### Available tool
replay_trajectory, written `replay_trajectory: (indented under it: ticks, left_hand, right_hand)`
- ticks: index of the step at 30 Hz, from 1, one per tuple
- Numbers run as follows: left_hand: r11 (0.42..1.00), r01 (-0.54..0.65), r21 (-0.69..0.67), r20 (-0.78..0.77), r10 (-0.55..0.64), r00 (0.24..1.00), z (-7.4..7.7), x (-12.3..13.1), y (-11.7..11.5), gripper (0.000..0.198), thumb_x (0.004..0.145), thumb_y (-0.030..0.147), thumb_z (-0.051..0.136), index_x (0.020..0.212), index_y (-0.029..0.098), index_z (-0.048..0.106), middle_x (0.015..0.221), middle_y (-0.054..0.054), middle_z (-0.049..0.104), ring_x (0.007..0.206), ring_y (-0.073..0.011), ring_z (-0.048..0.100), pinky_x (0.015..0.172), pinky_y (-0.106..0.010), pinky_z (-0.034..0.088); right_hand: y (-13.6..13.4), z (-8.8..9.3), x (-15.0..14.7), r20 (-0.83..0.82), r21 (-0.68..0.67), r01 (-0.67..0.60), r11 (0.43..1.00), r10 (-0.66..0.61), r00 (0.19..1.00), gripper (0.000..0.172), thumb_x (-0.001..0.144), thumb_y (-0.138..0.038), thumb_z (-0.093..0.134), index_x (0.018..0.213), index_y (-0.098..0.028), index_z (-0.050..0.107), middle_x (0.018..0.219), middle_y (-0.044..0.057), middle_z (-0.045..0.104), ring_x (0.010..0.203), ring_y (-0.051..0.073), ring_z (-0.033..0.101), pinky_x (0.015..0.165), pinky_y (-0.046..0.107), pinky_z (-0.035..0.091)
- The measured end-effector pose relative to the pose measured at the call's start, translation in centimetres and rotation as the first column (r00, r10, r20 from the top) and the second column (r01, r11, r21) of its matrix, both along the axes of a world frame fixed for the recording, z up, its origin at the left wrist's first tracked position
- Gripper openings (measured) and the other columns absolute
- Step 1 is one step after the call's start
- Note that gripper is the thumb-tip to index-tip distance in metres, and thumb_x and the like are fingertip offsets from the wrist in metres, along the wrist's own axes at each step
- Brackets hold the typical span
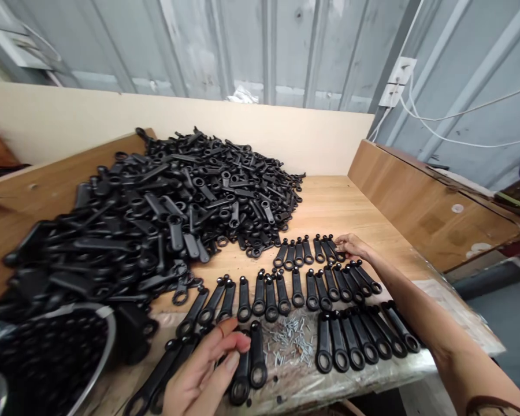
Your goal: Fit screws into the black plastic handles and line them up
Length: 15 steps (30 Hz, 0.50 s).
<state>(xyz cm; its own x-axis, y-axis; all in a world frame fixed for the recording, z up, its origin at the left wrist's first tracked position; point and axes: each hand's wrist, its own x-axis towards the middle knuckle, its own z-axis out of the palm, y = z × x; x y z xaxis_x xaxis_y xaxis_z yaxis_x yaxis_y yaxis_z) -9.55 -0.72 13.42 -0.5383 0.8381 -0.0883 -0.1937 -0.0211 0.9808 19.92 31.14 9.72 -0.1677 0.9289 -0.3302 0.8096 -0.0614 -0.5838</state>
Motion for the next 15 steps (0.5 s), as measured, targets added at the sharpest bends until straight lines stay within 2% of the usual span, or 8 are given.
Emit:
replay_trajectory:
  ticks: [3,5,7,9,11,12,15]
  left_hand:
    - [0.997,-0.077,0.02,0.048,0.076,0.996,0.7,-0.1,-1.2,0.039,0.062,0.038,0.074,0.098,0.022,0.067,0.086,-0.003,0.071,0.073,-0.0149,0.065,0.075,-0.021,0.052]
    - [0.995,-0.095,0.018,0.076,0.093,0.993,0.8,-0.6,-1.9,0.041,0.062,0.04,0.073,0.098,0.021,0.067,0.082,-0.003,0.071,0.073,-0.0145,0.065,0.072,-0.019,0.051]
    - [0.993,-0.12,0.01,0.101,0.119,0.988,0.6,-1.4,-2.6,0.042,0.063,0.041,0.073,0.099,0.021,0.066,0.081,-0.003,0.071,0.075,-0.0141,0.065,0.072,-0.017,0.05]
    - [0.987,-0.16,-0.006,0.13,0.159,0.979,0.4,-2.1,-3.3,0.04,0.063,0.042,0.072,0.098,0.022,0.066,0.079,-0.002,0.071,0.076,-0.0132,0.064,0.075,-0.016,0.049]
    - [0.978,-0.208,-0.01,0.165,0.207,0.964,0.0,-2.9,-3.7,0.036,0.064,0.04,0.072,0.095,0.022,0.067,0.077,-0.001,0.07,0.075,-0.0123,0.064,0.077,-0.016,0.047]
    - [0.973,-0.229,-0.005,0.179,0.226,0.957,-0.1,-3.2,-3.8,0.034,0.065,0.039,0.071,0.093,0.021,0.067,0.076,-0.001,0.07,0.074,-0.0117,0.064,0.078,-0.015,0.047]
    - [0.965,-0.257,0.045,0.191,0.244,0.951,-0.7,-4.5,-4.1,0.029,0.067,0.036,0.07,0.091,0.02,0.068,0.073,-0.002,0.07,0.071,-0.0124,0.064,0.076,-0.017,0.048]
  right_hand:
    - [-0.7,0.8,-1.2,0.105,0.034,-0.037,0.999,0.033,0.994,0.023,0.073,-0.014,0.057,0.095,-0.012,0.063,0.051,-0.002,0.055,0.042,0.01,0.052,0.042,0.019,0.041]
    - [-1.0,2.0,-1.9,0.205,0.078,-0.067,0.995,0.049,0.978,0.019,0.071,-0.016,0.059,0.089,-0.012,0.065,0.052,0.001,0.059,0.047,0.015,0.057,0.046,0.023,0.043]
    - [-1.2,3.6,-3.0,0.312,0.164,-0.093,0.982,0.038,0.949,0.017,0.071,-0.018,0.061,0.086,-0.012,0.066,0.062,0.008,0.064,0.062,0.022,0.063,0.054,0.028,0.045]
    - [-1.8,5.4,-4.9,0.39,0.276,-0.13,0.952,0.013,0.921,0.02,0.074,-0.022,0.059,0.091,-0.014,0.066,0.081,0.014,0.067,0.083,0.028,0.063,0.065,0.033,0.045]
    - [-3.0,6.7,-8.0,0.446,0.389,-0.233,0.891,0.039,0.894,0.025,0.079,-0.027,0.053,0.099,-0.017,0.064,0.097,0.015,0.066,0.097,0.03,0.059,0.073,0.034,0.043]
    - [-3.8,7.1,-10.0,0.469,0.428,-0.316,0.847,0.091,0.879,0.026,0.082,-0.029,0.05,0.101,-0.019,0.064,0.101,0.014,0.066,0.099,0.029,0.058,0.074,0.033,0.043]
    - [-7.1,7.1,-16.8,0.503,0.436,-0.619,0.653,0.394,0.769,0.024,0.083,-0.029,0.048,0.1,-0.023,0.064,0.098,0.007,0.068,0.092,0.023,0.061,0.073,0.028,0.042]
